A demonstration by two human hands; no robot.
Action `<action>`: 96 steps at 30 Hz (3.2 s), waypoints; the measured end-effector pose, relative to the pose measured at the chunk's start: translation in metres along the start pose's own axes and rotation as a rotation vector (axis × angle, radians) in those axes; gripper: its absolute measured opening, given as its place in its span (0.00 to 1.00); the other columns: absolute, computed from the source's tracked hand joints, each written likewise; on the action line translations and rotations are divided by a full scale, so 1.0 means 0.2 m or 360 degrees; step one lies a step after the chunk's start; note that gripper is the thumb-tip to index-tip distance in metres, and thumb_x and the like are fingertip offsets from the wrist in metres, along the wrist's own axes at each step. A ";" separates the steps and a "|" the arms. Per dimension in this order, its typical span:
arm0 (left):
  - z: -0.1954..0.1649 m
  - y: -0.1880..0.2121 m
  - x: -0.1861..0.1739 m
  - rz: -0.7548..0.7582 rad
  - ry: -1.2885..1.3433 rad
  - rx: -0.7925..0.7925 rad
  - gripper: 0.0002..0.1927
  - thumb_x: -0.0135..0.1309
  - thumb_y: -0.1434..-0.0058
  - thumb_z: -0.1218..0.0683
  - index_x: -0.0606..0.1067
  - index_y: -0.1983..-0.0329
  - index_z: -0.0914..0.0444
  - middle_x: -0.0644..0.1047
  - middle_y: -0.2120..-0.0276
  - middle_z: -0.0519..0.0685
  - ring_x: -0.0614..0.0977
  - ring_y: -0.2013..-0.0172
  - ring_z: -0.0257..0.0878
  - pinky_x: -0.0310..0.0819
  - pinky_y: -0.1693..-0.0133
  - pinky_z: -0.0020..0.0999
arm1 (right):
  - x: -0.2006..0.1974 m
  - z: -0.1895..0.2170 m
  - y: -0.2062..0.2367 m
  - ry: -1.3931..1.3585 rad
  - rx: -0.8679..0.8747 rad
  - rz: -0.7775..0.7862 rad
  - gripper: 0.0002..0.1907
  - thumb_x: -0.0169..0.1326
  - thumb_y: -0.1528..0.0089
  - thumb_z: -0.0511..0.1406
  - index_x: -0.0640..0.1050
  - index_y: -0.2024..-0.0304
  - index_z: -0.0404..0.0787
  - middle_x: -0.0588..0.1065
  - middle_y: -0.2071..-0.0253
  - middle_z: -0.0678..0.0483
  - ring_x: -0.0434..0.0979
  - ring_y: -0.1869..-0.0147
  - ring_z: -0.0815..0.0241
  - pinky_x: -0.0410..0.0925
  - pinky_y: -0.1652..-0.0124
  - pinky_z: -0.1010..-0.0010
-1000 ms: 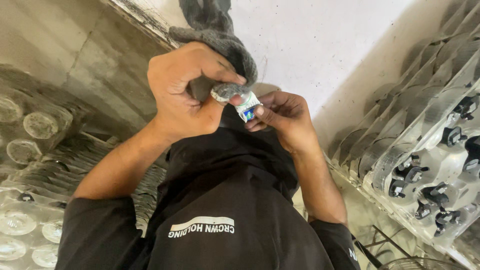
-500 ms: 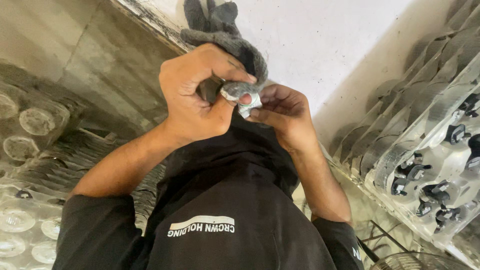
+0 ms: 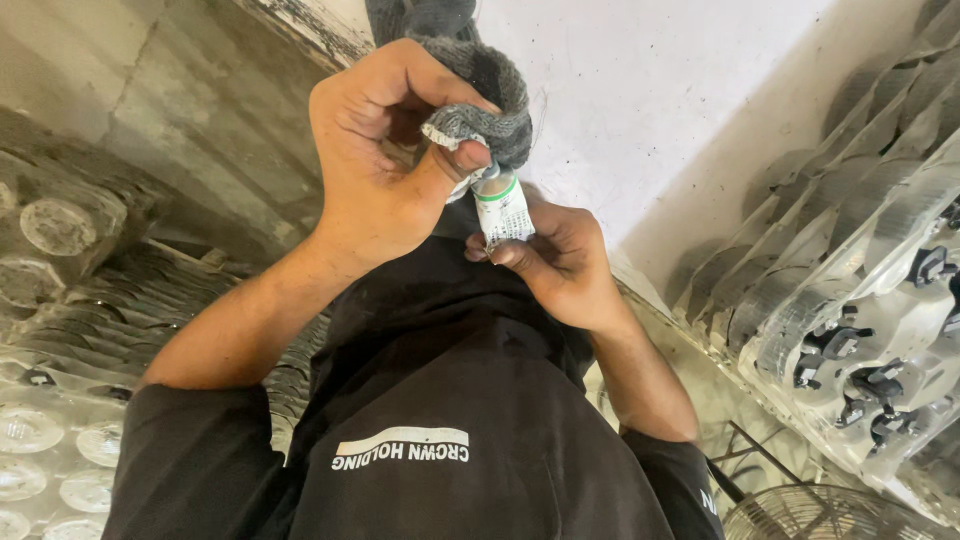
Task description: The person picks a black circular component assembly from a molded tray and squeezes adhesive from a small tube onto its parts, rotating the assembly to reach different spots, then places it back in the tray and repeats with other assemblies. At the end the person wipes the adhesive tube with a gray cloth.
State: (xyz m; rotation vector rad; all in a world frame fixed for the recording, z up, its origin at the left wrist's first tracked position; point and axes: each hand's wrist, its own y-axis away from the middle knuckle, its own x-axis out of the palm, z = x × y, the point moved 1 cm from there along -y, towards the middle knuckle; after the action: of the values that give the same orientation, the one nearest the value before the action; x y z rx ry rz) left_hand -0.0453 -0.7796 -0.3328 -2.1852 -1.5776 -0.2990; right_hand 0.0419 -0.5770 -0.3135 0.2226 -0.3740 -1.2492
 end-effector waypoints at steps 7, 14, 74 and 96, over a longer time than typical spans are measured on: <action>0.00 0.04 0.03 -0.0052 0.0022 -0.0115 0.09 0.65 0.28 0.60 0.76 0.53 0.69 0.77 0.63 0.44 0.78 0.63 0.26 0.74 0.58 0.20 | 0.00 -0.07 0.02 -0.0009 0.0008 -0.0027 0.09 0.51 0.29 0.26 0.74 0.46 0.29 0.78 0.56 0.51 0.78 0.51 0.63 0.73 0.45 0.72; -0.02 0.07 0.05 -0.0033 -0.0080 -0.0078 0.10 0.64 0.30 0.59 0.75 0.56 0.69 0.79 0.60 0.46 0.80 0.62 0.27 0.77 0.59 0.21 | 0.01 -0.14 0.04 0.0083 0.0021 -0.0208 0.05 0.54 0.28 0.28 0.78 0.55 0.29 0.79 0.62 0.51 0.77 0.63 0.66 0.73 0.60 0.76; -0.05 -0.02 0.08 0.0176 -0.0125 -0.0047 0.07 0.63 0.26 0.65 0.74 0.55 0.71 0.78 0.62 0.47 0.80 0.64 0.27 0.75 0.61 0.19 | -0.04 0.03 0.04 0.0100 0.0001 -0.0234 0.07 0.64 0.38 0.25 0.81 0.58 0.29 0.81 0.62 0.51 0.80 0.58 0.68 0.75 0.57 0.77; -0.20 -0.09 0.09 -0.0040 -0.0192 0.0019 0.07 0.61 0.36 0.67 0.77 0.59 0.66 0.77 0.66 0.42 0.77 0.65 0.24 0.75 0.59 0.22 | -0.03 0.12 -0.04 0.0247 0.0131 -0.0091 0.06 0.57 0.36 0.29 0.80 0.58 0.30 0.79 0.68 0.55 0.78 0.66 0.68 0.73 0.65 0.76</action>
State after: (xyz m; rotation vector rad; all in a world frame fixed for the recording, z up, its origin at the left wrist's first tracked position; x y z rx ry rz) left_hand -0.0533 -0.7769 -0.2860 -2.2127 -1.6675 -0.1679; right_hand 0.0238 -0.5719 -0.2949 0.4007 -0.2871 -1.2645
